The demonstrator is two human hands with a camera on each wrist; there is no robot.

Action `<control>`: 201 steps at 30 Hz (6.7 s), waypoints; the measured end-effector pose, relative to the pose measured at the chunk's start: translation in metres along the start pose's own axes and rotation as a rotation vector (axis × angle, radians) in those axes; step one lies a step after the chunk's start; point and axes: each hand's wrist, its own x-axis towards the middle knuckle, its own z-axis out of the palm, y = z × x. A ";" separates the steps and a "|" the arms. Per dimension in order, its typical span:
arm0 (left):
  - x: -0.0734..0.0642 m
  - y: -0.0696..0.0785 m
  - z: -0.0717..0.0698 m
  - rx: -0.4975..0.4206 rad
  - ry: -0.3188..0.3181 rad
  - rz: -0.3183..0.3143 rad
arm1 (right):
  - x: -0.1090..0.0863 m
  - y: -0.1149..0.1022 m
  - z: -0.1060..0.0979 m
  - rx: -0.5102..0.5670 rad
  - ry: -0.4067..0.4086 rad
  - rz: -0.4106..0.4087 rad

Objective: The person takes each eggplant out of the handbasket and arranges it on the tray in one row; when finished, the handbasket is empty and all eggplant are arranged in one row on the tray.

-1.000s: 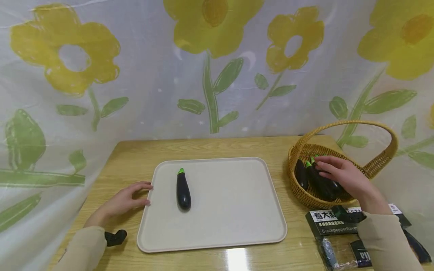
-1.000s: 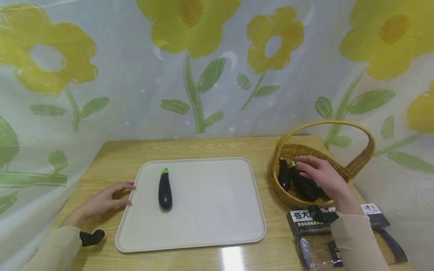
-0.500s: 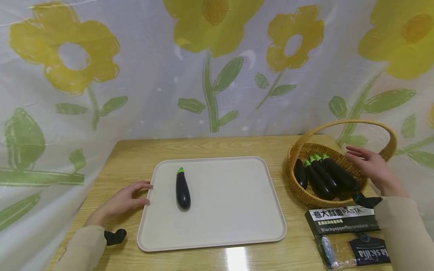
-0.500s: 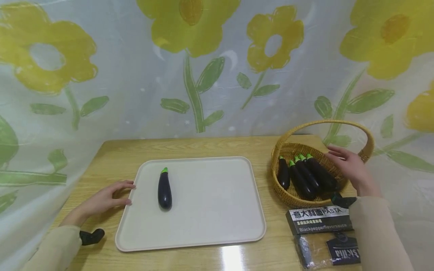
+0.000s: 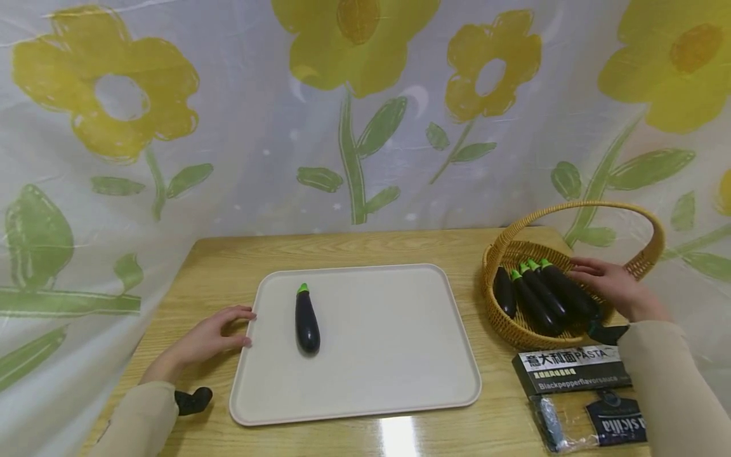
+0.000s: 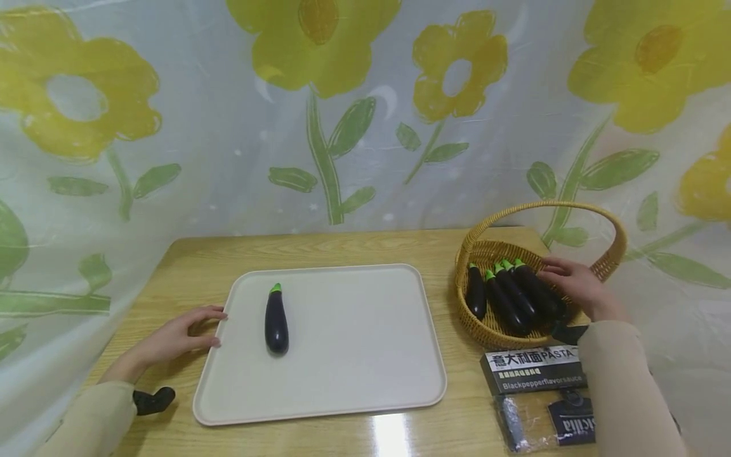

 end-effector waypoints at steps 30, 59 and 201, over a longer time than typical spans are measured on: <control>0.001 0.000 -0.001 0.002 -0.004 0.020 | 0.014 0.007 0.008 0.082 -0.059 0.030; 0.002 -0.006 -0.001 -0.007 -0.017 -0.008 | 0.010 -0.002 0.005 -0.111 -0.101 -0.190; 0.002 0.001 -0.001 -0.013 -0.011 -0.012 | 0.048 -0.282 0.330 0.100 -0.288 -0.424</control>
